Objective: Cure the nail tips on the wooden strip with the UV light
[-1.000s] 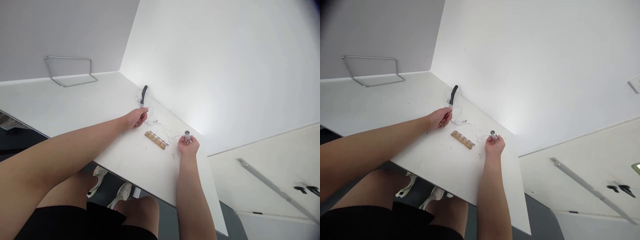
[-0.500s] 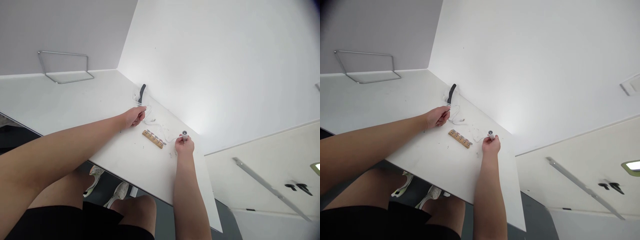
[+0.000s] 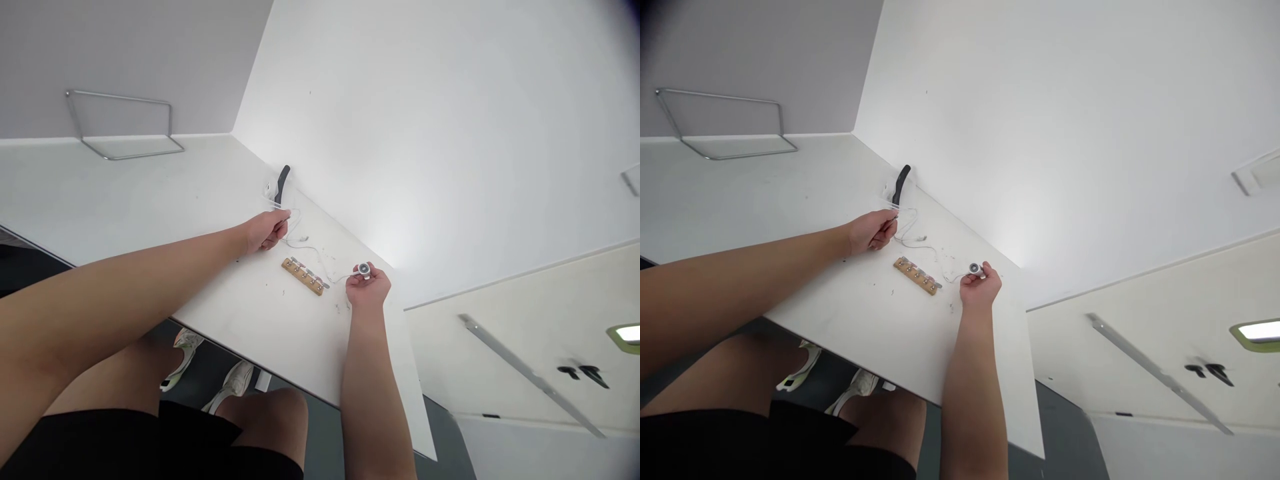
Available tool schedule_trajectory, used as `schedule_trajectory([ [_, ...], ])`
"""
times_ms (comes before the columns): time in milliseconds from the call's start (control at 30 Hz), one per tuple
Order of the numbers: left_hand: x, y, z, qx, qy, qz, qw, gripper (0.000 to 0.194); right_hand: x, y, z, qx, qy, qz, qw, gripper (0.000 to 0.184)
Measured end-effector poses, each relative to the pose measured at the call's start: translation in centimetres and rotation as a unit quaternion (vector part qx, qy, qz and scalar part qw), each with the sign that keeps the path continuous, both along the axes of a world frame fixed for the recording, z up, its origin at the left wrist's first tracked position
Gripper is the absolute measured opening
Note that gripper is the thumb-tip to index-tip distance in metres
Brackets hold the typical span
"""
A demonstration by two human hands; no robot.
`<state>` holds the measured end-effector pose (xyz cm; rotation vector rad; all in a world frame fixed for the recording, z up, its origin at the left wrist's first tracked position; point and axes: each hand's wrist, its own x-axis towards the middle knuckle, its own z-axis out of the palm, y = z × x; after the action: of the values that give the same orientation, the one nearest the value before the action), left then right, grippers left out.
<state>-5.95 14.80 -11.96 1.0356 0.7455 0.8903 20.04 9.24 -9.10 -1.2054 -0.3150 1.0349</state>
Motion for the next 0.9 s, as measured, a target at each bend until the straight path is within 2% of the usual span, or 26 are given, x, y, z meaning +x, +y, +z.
schedule_trajectory([
  [367, -0.1, 0.2, -0.1, 0.000, 0.001, 0.000, 1.000, 0.042, -1.0, -0.3, 0.2, 0.033, -0.141, 0.001, 0.989, 0.039],
  [667, -0.1, 0.2, -0.2, 0.001, -0.005, -0.005, 1.000, 0.043, -1.1, -0.3, 0.2, 0.056, -0.155, 0.002, 0.986, 0.023],
  [800, -0.1, 0.3, -0.3, 0.000, -0.007, -0.009, 1.000, 0.043, -1.2, -0.4, 0.3, 0.054, -0.150, -0.007, 0.987, 0.024],
  [900, -0.1, 0.5, -0.6, 0.005, -0.014, -0.015, 1.000, 0.043, -1.6, -0.7, 0.4, 0.090, -0.215, -0.013, 0.972, 0.035],
])
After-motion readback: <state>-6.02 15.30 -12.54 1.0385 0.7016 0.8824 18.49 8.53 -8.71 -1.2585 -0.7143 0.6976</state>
